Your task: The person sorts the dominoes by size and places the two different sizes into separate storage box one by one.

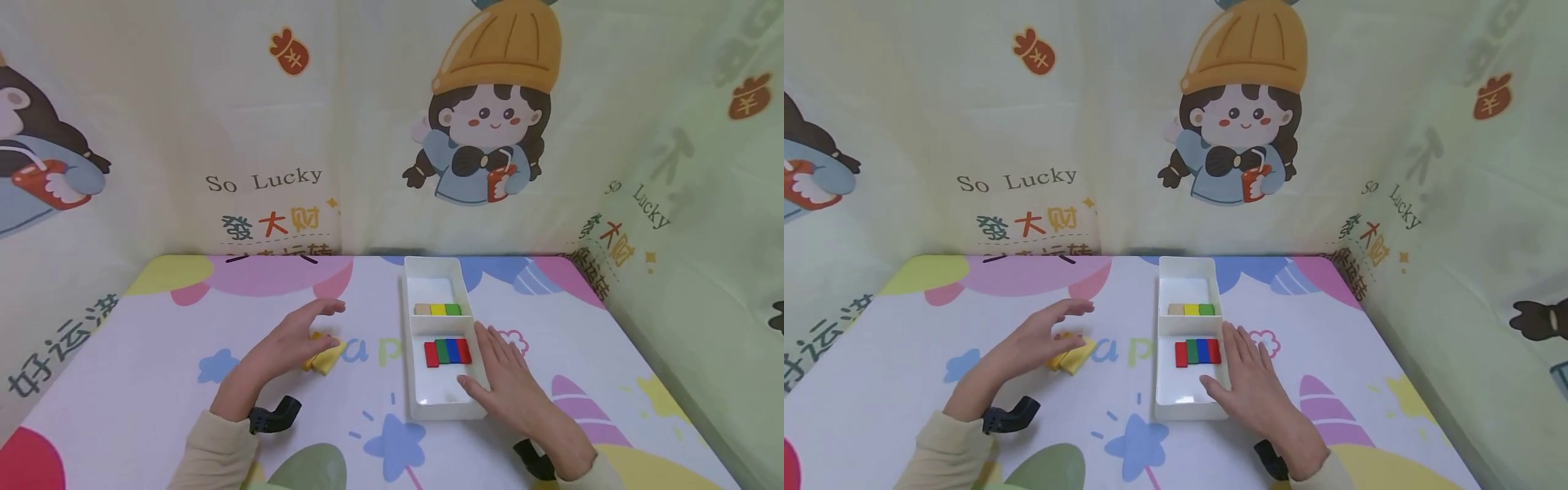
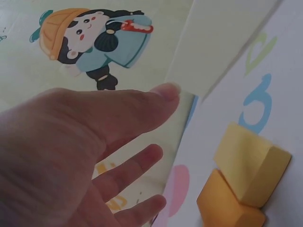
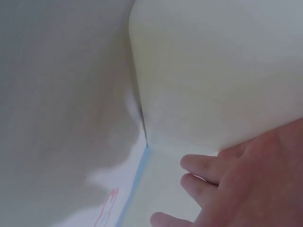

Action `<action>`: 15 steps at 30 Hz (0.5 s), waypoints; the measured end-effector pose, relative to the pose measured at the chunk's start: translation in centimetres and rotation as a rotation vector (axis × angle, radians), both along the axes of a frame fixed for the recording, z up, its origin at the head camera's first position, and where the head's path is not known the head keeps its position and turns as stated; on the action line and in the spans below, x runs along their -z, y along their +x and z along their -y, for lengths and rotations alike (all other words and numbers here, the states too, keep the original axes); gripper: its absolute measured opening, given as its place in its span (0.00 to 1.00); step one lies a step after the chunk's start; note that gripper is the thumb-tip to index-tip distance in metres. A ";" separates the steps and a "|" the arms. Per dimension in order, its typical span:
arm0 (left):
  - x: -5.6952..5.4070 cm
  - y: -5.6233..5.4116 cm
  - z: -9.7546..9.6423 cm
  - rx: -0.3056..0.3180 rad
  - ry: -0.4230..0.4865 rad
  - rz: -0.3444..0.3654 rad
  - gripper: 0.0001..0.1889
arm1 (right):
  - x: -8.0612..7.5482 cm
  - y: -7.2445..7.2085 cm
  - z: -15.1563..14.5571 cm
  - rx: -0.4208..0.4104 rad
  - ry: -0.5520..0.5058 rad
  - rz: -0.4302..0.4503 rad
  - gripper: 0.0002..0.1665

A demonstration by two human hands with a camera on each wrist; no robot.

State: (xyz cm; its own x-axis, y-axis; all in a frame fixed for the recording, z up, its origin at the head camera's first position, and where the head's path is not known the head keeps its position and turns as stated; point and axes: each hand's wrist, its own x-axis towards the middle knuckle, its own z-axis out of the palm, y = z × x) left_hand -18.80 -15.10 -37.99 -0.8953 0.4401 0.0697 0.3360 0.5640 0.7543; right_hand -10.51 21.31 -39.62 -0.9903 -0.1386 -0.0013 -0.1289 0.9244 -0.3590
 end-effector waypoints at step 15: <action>0.7 0.2 1.3 0.076 -0.057 0.153 0.35 | -0.1 0.2 -0.2 -0.010 -0.004 0.005 0.59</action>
State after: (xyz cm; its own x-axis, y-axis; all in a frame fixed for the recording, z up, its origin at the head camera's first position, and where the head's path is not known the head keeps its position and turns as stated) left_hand -18.57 -16.42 -38.72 -0.8574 0.5064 -0.0918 0.2633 0.5850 0.7671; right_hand -10.28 21.54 -39.56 -0.9888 -0.1488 -0.0057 -0.1366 0.9217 -0.3630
